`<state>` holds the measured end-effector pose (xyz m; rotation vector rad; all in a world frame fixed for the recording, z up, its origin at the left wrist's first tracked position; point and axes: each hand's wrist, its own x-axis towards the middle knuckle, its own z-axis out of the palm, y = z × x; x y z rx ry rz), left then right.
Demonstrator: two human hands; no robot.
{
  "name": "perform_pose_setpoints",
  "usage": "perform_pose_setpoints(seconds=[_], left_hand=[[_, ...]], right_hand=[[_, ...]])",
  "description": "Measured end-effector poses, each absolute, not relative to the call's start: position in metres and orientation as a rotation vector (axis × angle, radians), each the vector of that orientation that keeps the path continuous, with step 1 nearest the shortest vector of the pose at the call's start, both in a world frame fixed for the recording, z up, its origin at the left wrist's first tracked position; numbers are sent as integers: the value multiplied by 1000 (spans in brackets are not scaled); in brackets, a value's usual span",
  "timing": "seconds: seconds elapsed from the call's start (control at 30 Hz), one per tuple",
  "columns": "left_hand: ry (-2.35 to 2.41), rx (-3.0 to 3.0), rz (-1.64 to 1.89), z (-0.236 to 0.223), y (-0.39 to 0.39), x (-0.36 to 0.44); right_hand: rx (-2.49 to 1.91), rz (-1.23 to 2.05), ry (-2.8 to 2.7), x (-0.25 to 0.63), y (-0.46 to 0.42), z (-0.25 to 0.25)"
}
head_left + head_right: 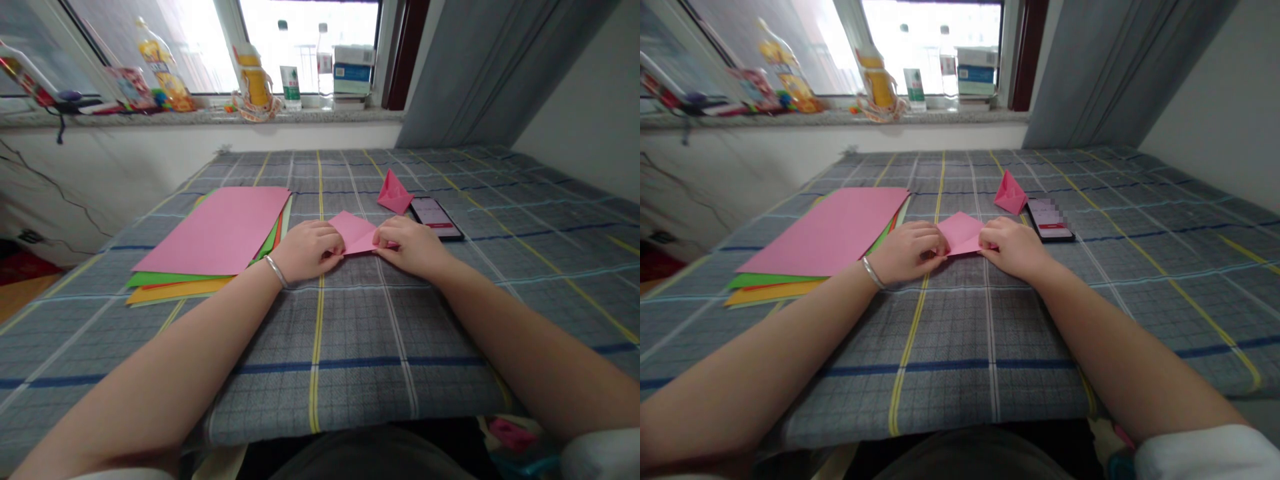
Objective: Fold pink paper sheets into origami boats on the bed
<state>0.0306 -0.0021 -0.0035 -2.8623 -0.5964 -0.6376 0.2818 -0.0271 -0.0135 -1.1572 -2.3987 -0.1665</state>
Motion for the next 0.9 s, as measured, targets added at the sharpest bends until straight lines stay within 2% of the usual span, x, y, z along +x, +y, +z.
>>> perform_pose_setpoints(seconds=[0.23,0.5,0.9], left_hand=[[-830,-2845,-581,-7,-8,31],[-787,-2650,-428,-26,-8,47],[-813,-2589,-376,-17,2,31]], right_hand=[[-1212,-163,-2364,280,-29,-13],[-1204,-200,-2382,272,-34,-12],[-1251,-137,-2375,288,-26,-11]])
